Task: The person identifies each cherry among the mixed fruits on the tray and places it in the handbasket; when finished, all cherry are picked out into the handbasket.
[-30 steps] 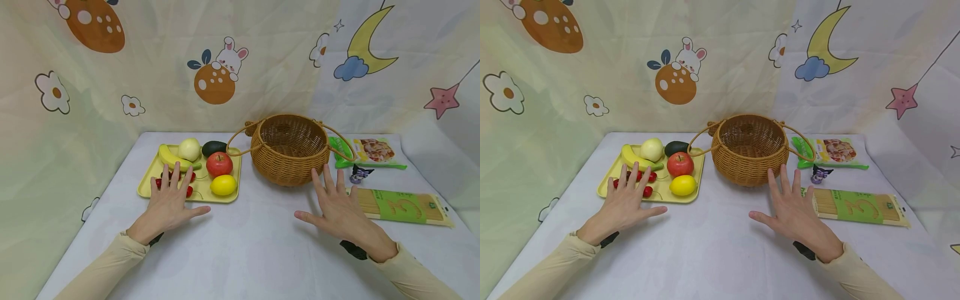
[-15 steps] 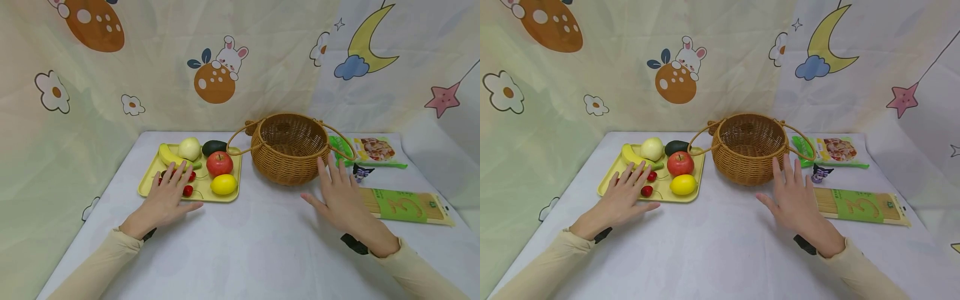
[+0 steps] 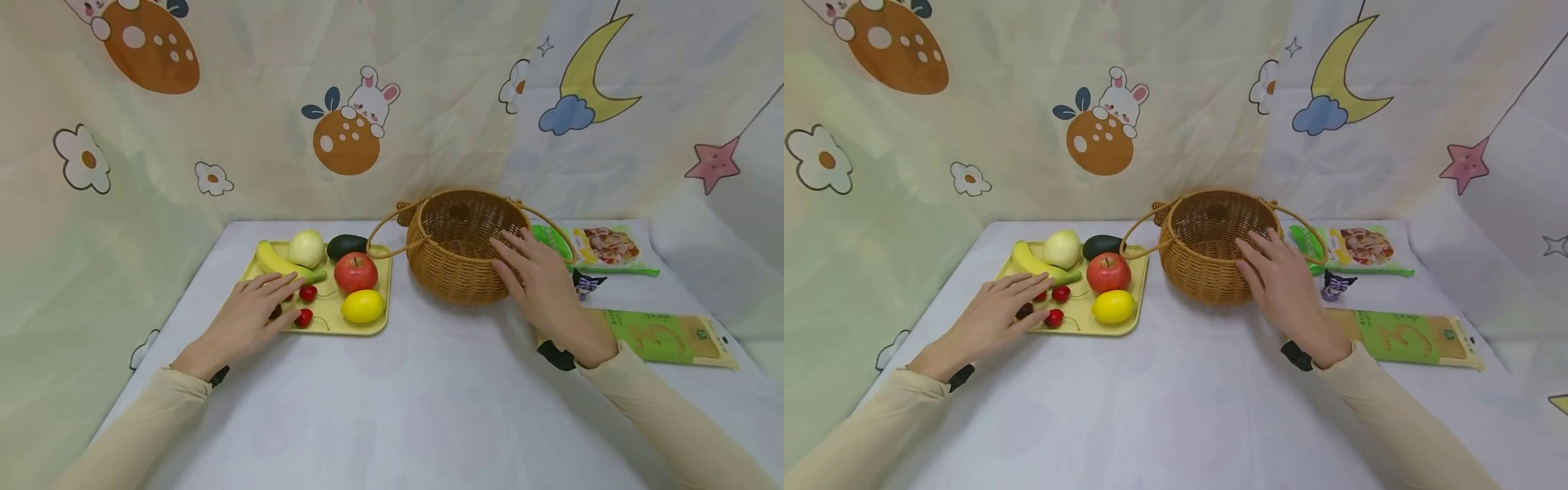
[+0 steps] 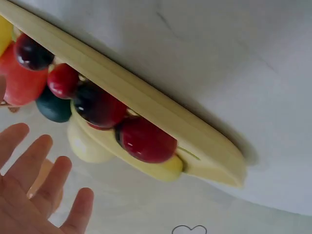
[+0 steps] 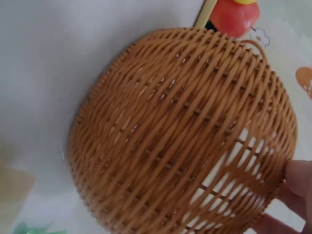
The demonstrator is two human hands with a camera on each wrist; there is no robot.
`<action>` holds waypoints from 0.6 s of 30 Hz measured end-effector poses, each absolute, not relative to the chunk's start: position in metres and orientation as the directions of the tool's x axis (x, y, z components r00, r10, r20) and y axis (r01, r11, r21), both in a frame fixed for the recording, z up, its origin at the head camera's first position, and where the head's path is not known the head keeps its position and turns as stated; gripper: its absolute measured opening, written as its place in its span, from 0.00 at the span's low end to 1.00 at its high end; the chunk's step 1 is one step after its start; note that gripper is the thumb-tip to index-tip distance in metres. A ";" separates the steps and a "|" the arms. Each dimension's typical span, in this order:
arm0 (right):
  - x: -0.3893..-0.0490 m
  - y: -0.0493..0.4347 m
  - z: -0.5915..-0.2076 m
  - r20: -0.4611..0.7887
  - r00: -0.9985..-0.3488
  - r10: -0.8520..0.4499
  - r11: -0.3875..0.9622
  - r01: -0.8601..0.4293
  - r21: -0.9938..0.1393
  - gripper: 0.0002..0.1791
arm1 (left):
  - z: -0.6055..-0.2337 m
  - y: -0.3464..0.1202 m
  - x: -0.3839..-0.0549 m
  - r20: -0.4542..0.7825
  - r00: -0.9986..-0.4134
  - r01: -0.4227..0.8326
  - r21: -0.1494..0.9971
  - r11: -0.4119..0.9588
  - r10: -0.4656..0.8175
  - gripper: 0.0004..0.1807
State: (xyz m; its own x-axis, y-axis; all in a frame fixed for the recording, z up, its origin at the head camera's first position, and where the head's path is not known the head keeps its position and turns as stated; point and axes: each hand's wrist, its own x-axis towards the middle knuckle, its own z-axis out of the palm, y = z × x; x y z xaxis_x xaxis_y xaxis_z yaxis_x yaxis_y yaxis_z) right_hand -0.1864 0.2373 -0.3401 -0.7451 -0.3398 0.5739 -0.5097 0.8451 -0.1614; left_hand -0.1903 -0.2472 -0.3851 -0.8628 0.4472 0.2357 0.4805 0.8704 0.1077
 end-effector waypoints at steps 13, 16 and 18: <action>-0.198 0.239 -0.355 0.684 -0.674 -0.279 0.787 -0.569 -0.239 0.12 | -0.385 -0.272 -0.207 0.271 -0.827 0.548 0.189 0.815 0.493 0.24; -0.199 0.238 -0.357 0.690 -0.668 -0.279 0.785 -0.572 -0.236 0.12 | -0.387 -0.277 -0.208 0.271 -0.820 0.562 0.221 0.797 0.503 0.23; -0.199 0.239 -0.358 0.695 -0.663 -0.277 0.785 -0.573 -0.234 0.12 | -0.388 -0.280 -0.209 0.272 -0.817 0.568 0.237 0.788 0.508 0.23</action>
State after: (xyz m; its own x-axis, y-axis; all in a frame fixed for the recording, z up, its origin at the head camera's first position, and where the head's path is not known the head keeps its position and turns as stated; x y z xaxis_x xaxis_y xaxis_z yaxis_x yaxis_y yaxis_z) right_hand -0.1994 0.2386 -0.3580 -0.6634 -0.2770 0.6951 -0.5730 0.7855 -0.2338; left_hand -0.2086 -0.2797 -0.3879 -0.8174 0.5075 0.2724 0.5683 0.7879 0.2373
